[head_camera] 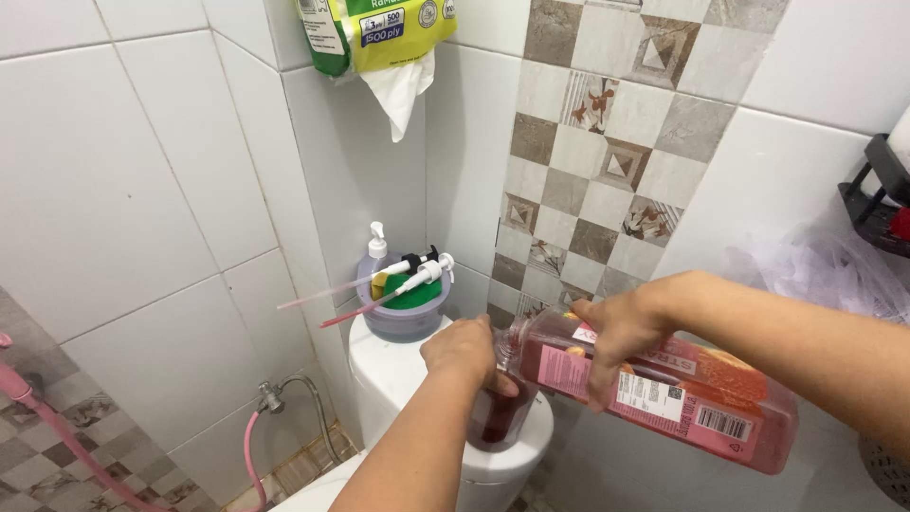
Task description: The person pours pink liquid from a large bottle into a smaller clear dispenser bottle, then secures the pump top and places the dispenser on the toilet tank. The person also briefly handles a pink bidet sprayer and a hanging facial tissue pack.
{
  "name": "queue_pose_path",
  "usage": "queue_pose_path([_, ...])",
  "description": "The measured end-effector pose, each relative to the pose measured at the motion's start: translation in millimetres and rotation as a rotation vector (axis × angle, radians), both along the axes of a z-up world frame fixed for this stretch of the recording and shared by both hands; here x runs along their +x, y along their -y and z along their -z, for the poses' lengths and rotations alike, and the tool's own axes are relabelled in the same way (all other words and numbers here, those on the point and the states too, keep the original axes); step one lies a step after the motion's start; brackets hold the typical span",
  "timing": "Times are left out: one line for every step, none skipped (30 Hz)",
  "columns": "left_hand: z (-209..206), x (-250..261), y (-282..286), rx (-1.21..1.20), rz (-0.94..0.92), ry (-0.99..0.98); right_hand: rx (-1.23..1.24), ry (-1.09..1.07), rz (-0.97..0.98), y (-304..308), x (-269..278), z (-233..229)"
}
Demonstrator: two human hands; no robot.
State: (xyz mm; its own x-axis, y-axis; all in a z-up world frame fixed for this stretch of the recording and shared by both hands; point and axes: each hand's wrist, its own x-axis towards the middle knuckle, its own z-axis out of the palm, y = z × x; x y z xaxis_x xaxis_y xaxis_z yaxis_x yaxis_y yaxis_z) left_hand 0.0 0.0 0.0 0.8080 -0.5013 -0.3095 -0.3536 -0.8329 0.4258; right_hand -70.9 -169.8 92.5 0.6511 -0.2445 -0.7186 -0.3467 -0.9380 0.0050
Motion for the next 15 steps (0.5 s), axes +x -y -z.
queue_pose_path([1, 1, 1, 0.0, -0.001, -0.001, 0.0, -0.001, -0.001, 2, 3, 1])
queue_pose_path([1, 1, 2, 0.001, -0.004, -0.004, 0.005, 0.009, 0.01, 5, 5, 1])
queue_pose_path([3, 2, 2, 0.003, -0.007, -0.008, 0.011, 0.02, 0.021, 6, 8, 3])
queue_pose_path([3, 2, 1, 0.004, -0.008, -0.008, 0.011, 0.02, 0.02, 1, 3, 0])
queue_pose_path([2, 2, 0, 0.003, 0.0, -0.006, 0.011, 0.004, 0.032, -3, -2, -3])
queue_pose_path([2, 3, 0, 0.001, 0.008, -0.004, 0.01, -0.011, 0.045, -7, -6, -7])
queue_pose_path([1, 2, 0, 0.001, 0.008, -0.003, 0.01, -0.011, 0.045, -7, -6, -7])
queue_pose_path([1, 2, 1, 0.0, 0.0, 0.006, 0.001, -0.019, 0.026, -6, -6, -7])
queue_pose_path([1, 1, 1, -0.002, -0.008, 0.016, -0.008, -0.028, 0.007, -6, -6, -7])
queue_pose_path([1, 3, 2, -0.002, -0.008, 0.016, -0.008, -0.028, 0.007, -4, -3, -6])
queue_pose_path([3, 3, 3, 0.005, -0.006, 0.025, 0.006, -0.024, -0.008, -2, -2, -4])
queue_pose_path([4, 3, 3, 0.013, -0.003, 0.033, 0.02, -0.02, -0.022, -1, -1, -2])
queue_pose_path([12, 6, 6, 0.013, -0.004, 0.033, 0.021, -0.019, -0.023, -2, -2, -3])
queue_pose_path([19, 9, 8, 0.006, -0.022, 0.056, 0.009, -0.02, -0.017, -3, -2, -3])
queue_pose_path([27, 12, 11, 0.0, -0.042, 0.077, -0.002, -0.02, -0.012, -4, -3, -4])
